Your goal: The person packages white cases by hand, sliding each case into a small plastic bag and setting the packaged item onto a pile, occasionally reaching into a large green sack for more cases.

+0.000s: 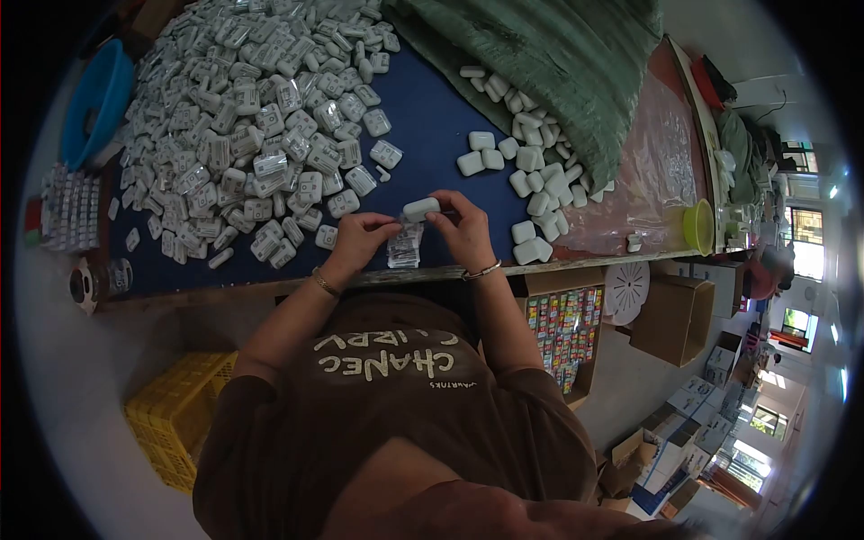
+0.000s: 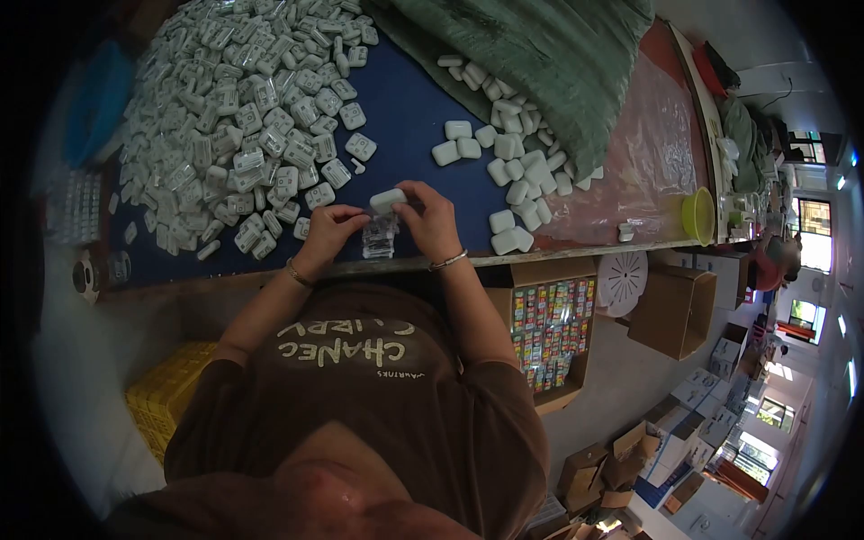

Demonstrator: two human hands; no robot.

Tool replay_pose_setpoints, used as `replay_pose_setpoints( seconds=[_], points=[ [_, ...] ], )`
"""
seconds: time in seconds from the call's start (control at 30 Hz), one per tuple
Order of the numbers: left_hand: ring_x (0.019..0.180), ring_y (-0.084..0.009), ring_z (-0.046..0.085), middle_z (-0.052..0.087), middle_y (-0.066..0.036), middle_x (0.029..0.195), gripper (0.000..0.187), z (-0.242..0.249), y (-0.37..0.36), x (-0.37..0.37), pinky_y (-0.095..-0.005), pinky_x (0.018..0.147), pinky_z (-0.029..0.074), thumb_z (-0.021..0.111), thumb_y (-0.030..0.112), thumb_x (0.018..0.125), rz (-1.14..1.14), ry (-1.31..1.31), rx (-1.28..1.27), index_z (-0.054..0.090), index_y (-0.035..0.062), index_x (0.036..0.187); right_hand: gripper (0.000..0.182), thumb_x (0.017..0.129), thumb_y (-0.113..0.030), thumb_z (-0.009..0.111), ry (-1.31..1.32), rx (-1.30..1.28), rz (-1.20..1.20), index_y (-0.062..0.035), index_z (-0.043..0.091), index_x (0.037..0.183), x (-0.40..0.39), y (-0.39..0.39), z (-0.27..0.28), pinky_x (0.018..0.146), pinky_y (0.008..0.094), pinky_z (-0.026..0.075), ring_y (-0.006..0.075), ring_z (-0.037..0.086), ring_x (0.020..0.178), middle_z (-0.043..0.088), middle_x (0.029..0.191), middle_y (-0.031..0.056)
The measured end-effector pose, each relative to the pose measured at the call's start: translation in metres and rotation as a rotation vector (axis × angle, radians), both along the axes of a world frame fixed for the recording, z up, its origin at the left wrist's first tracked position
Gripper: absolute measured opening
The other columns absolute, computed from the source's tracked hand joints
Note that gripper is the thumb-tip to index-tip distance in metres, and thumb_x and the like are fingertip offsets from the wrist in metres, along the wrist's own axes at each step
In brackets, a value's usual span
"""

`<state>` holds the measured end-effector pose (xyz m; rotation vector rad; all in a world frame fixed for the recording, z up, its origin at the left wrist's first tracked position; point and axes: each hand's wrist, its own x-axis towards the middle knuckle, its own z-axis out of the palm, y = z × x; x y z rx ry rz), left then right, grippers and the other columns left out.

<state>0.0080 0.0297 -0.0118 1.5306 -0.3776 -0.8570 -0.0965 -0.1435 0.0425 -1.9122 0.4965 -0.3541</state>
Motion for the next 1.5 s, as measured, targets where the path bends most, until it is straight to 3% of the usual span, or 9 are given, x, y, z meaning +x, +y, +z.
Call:
replay_pose_setpoints(
  seconds=[0.7,0.8,1.0,1.1,1.2,1.27,1.3,1.37,1.5],
  points=[
    [0.079,-0.0070,0.060,0.068,-0.007,0.095,0.028,-0.005,-0.005,-0.002,-0.0215,0.069,0.050,0.073,0.008,0.083,-0.011,0.074,-0.190,0.064,-0.0045,0.106,0.024,0.080,-0.005,0.074,0.099,0.061,0.063,0.0003,0.063,0.100,0.006,0.005,-0.003,0.071,0.0253,0.054,0.0124,0.067,0.080,0.070,0.087,0.0078],
    [0.076,-0.0075,0.060,0.068,-0.007,0.094,0.027,0.004,-0.004,-0.001,-0.0214,0.069,0.050,0.071,0.013,0.086,-0.030,0.217,-0.189,0.064,-0.0044,0.105,0.023,0.079,-0.008,0.073,0.056,0.124,0.053,0.0005,0.065,0.099,0.006,0.004,-0.006,0.070,0.0283,0.054,0.0187,0.069,0.078,0.071,0.087,0.0126],
    [0.072,-0.0077,0.061,0.069,-0.006,0.085,0.028,0.006,-0.003,-0.003,-0.0206,0.064,0.048,0.067,0.021,0.090,-0.135,0.174,-0.117,0.066,-0.0036,0.101,0.024,0.084,-0.008,0.070,0.135,0.097,0.082,0.0022,0.067,0.105,0.004,0.004,-0.008,0.072,0.0250,0.053,0.0127,0.067,0.081,0.071,0.089,0.0100],
    [0.071,-0.0070,0.061,0.068,-0.004,0.080,0.026,0.002,-0.004,-0.007,-0.0204,0.061,0.047,0.068,0.020,0.089,-0.018,0.589,-0.202,0.067,-0.0035,0.099,0.025,0.084,-0.008,0.070,0.127,0.125,0.087,0.0016,0.067,0.107,0.005,0.003,-0.009,0.071,0.0247,0.053,0.0124,0.066,0.081,0.071,0.089,0.0105],
    [0.070,-0.0071,0.061,0.068,-0.003,0.081,0.024,-0.006,-0.004,-0.010,-0.0210,0.061,0.048,0.068,0.020,0.089,-0.029,0.423,-0.125,0.067,-0.0032,0.096,0.023,0.084,-0.008,0.069,0.137,0.028,0.125,0.0008,0.068,0.106,0.006,0.005,-0.011,0.071,0.0241,0.053,0.0118,0.066,0.081,0.071,0.091,0.0106],
    [0.070,-0.0071,0.061,0.067,-0.003,0.082,0.022,0.002,-0.002,-0.010,-0.0211,0.060,0.049,0.068,0.020,0.089,-0.056,-0.037,-0.031,0.068,-0.0021,0.093,0.023,0.084,-0.008,0.069,0.122,0.054,0.097,-0.0010,0.069,0.106,0.006,0.012,-0.009,0.071,0.0243,0.052,0.0131,0.066,0.081,0.070,0.091,0.0095],
    [0.070,-0.0071,0.061,0.067,-0.003,0.082,0.022,0.001,-0.002,-0.010,-0.0211,0.060,0.049,0.068,0.020,0.089,-0.053,-0.037,-0.030,0.068,-0.0021,0.093,0.023,0.084,-0.008,0.069,0.122,0.055,0.101,-0.0010,0.069,0.106,0.007,0.012,-0.007,0.071,0.0243,0.052,0.0131,0.066,0.081,0.070,0.091,0.0095],
    [0.070,-0.0070,0.061,0.067,-0.003,0.083,0.022,0.000,-0.002,-0.009,-0.0211,0.060,0.049,0.067,0.020,0.090,-0.008,0.450,-0.140,0.068,-0.0019,0.093,0.023,0.084,-0.007,0.069,0.115,-0.059,0.143,-0.0031,0.069,0.106,0.008,0.010,-0.004,0.072,0.0244,0.052,0.0152,0.066,0.080,0.070,0.088,0.0081],
    [0.070,-0.0068,0.061,0.067,-0.003,0.083,0.022,0.010,-0.005,-0.011,-0.0212,0.060,0.049,0.067,0.020,0.090,0.010,0.556,-0.190,0.068,-0.0018,0.094,0.025,0.084,-0.006,0.069,0.117,-0.058,0.225,-0.0041,0.069,0.109,0.007,0.014,-0.002,0.072,0.0261,0.051,0.0168,0.065,0.081,0.068,0.091,0.0093]
  ],
)
